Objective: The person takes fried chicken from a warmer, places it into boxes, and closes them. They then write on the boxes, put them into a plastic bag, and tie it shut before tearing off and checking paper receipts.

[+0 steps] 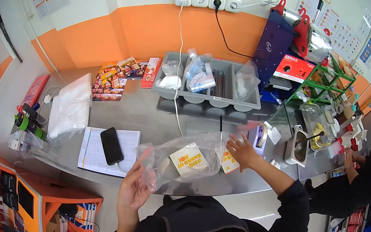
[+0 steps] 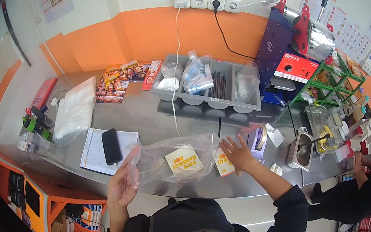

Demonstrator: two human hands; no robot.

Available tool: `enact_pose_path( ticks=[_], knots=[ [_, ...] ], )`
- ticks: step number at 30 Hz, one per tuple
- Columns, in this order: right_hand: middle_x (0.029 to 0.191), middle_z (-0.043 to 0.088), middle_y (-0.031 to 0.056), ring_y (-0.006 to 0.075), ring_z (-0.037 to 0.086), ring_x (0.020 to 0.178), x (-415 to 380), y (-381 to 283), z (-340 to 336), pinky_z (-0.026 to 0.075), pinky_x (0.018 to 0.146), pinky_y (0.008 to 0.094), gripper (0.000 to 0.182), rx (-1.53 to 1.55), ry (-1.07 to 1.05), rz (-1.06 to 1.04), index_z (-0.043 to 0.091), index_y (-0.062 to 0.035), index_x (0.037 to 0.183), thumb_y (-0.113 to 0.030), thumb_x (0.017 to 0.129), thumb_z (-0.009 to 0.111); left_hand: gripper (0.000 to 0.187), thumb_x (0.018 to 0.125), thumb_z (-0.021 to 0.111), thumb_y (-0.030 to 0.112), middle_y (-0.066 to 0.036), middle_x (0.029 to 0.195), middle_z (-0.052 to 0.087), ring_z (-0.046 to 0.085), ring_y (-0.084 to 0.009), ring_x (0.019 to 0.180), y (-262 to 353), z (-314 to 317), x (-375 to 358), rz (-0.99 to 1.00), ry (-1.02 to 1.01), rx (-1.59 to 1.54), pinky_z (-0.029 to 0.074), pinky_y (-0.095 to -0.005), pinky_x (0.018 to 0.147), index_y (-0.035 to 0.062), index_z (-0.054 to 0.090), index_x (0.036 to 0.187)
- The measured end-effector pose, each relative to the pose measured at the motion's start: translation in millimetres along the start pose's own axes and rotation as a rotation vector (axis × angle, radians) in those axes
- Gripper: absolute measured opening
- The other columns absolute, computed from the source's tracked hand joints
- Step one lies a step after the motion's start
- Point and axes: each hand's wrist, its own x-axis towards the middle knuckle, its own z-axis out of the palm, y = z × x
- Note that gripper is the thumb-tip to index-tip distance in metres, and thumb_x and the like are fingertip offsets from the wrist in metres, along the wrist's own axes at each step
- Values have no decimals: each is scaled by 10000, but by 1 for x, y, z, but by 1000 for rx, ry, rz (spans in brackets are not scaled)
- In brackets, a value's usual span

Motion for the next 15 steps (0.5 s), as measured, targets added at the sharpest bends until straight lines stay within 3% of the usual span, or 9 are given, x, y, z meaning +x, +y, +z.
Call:
enact_pose_path(
  ticks=[1,3,4,6,8,12,13,15],
  knots=[
    [1414,338,84,309,270,1347,8,-1,11,209,1085,579,1153,34,-65,-36,280,-33,1370,-240,411,885,579,932,428,68,-196,956,635,669,-257,811,2,4,-6,-1,2,-2,602,-360,658,80,175,1453],
    [1426,319,76,312,248,1356,9,-4,11,174,1083,617,1202,72,-127,-69,265,-32,1377,-247,375,894,662,878,467,31,-222,860,633,667,-282,692,6,12,-16,-17,121,285,595,-377,599,34,136,1452],
    [1414,323,86,318,259,1342,5,-3,10,197,1080,599,1202,171,-137,-39,259,-31,1374,-255,376,891,662,878,467,31,-222,860,633,667,-282,692,10,8,-19,-17,120,285,595,-377,599,34,136,1452],
    [1403,326,95,324,270,1328,-5,2,-4,220,1077,581,1202,259,-144,-15,253,-29,1371,-262,377,888,605,897,433,11,-239,960,632,670,-299,843,14,-7,-24,-39,-48,342,600,-392,653,5,164,1438],
    [1336,365,136,345,332,1261,-24,9,-26,276,1063,508,1151,435,-98,-53,259,-19,1347,-235,393,866,604,895,433,9,-240,946,635,671,-300,835,14,-16,-26,-22,-57,355,599,-391,657,-5,162,1435],
    [1267,383,199,361,356,1226,-63,25,-118,325,1032,370,1043,764,-14,-319,276,13,1307,-182,425,799,604,891,439,3,-239,909,641,673,-296,810,13,-22,-32,-30,-12,334,597,-377,654,-16,167,1430],
    [1267,383,199,361,356,1226,-65,25,-139,325,1032,370,1043,764,-14,-333,276,13,1307,-182,425,799,604,891,439,3,-239,909,641,673,-296,810,13,-24,-31,-19,-4,337,597,-377,654,-16,167,1430],
    [1249,397,201,352,397,1202,-59,18,-170,334,1017,366,1012,868,-2,-593,279,15,1305,-193,454,787,607,893,455,10,-223,897,643,672,-286,798,14,-28,-30,-96,1,300,593,-373,662,-12,173,1430]
  ],
)
